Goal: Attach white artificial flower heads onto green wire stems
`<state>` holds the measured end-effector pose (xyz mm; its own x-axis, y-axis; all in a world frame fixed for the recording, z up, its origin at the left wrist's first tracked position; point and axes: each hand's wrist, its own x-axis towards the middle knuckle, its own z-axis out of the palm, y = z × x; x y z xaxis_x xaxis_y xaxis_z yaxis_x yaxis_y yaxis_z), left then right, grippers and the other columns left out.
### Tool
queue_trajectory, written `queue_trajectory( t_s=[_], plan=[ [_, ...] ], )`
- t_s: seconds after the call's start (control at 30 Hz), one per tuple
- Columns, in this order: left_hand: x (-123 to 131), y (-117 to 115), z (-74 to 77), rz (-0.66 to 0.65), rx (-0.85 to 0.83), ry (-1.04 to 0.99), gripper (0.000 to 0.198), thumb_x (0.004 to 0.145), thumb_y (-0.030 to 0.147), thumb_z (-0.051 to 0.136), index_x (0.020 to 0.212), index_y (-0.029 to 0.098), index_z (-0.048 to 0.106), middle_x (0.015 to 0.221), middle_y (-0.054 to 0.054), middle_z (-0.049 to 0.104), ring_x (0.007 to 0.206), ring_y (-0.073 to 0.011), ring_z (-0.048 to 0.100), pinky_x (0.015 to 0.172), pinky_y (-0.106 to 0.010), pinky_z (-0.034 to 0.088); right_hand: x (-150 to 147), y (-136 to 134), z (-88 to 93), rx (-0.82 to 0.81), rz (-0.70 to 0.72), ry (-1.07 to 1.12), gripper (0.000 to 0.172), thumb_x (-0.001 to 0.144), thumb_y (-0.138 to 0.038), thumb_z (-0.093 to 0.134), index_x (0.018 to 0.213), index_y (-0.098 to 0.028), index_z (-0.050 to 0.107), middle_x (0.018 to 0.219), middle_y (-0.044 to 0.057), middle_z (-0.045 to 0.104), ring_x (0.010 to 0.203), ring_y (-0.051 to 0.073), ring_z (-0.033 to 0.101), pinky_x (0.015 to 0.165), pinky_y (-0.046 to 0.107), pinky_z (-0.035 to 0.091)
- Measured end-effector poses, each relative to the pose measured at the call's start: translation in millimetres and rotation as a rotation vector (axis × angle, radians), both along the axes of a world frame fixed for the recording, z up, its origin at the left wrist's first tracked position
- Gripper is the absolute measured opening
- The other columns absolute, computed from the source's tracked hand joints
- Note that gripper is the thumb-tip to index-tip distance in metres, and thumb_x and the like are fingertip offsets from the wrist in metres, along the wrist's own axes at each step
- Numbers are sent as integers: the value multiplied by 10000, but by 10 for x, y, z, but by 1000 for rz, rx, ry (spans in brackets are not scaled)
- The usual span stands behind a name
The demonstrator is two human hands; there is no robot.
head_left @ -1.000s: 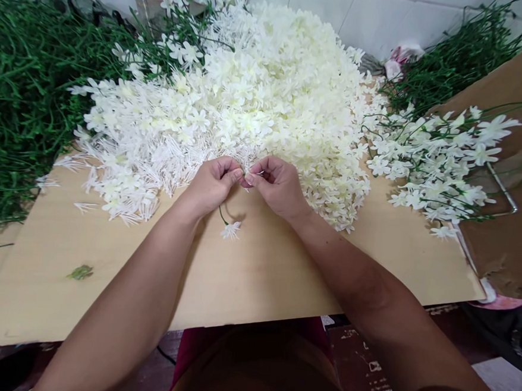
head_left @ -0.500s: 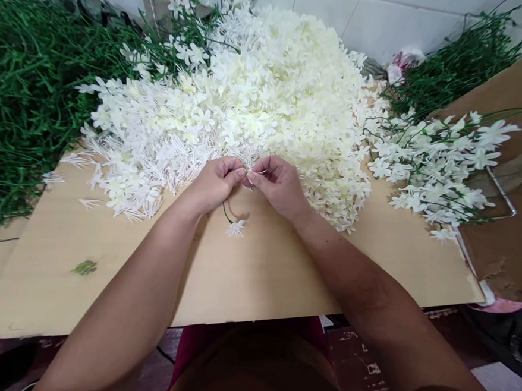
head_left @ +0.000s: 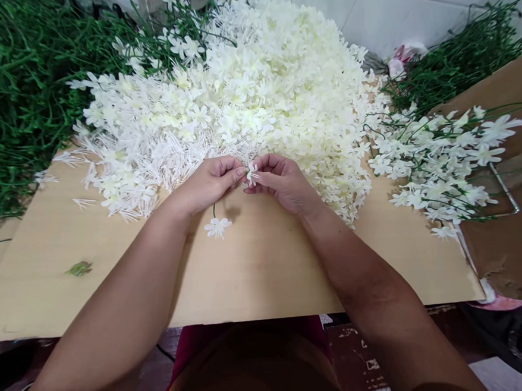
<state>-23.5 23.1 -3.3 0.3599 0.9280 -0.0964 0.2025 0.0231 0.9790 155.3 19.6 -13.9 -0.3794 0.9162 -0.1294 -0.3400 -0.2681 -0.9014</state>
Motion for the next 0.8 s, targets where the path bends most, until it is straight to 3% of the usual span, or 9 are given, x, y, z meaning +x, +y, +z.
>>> queue_trajectory(
  t_s=[0.2, 0.37, 0.53, 0.8],
  plan=[
    [1, -6, 85, -107, 75, 97, 275, 904, 253, 558, 640, 175, 538, 533, 46, 399, 525, -96, 355, 575, -226, 355, -23, -1, -19, 51, -19, -39, 362, 573, -263, 914, 679, -162, 583, 620, -28, 699, 609, 79, 666, 671, 226, 592],
    [29, 7, 80, -79, 97, 111, 300, 894, 180, 513, 595, 181, 490, 531, 55, 374, 535, -94, 372, 642, -224, 406, -31, -12, -50, 83, -68, -99, 295, 584, -206, 873, 665, -162, 593, 615, -36, 677, 639, 109, 704, 673, 235, 582],
    [52, 11, 50, -60, 142, 103, 267, 882, 192, 509, 615, 180, 514, 587, 39, 447, 577, -105, 425, 661, -230, 418, -61, -43, -24, 122, -135, -156, 266, 583, -197, 855, 654, -167, 601, 626, -47, 670, 622, 96, 680, 702, 254, 596],
    [84, 20, -12, -26, 173, 176, 287, 848, 187, 478, 572, 205, 402, 541, 55, 343, 556, -108, 360, 643, -238, 394, -171, -56, -68, 127, -255, -294, 190, 588, -163, 738, 607, -187, 551, 581, -69, 627, 558, 83, 623, 649, 257, 571]
  ],
)
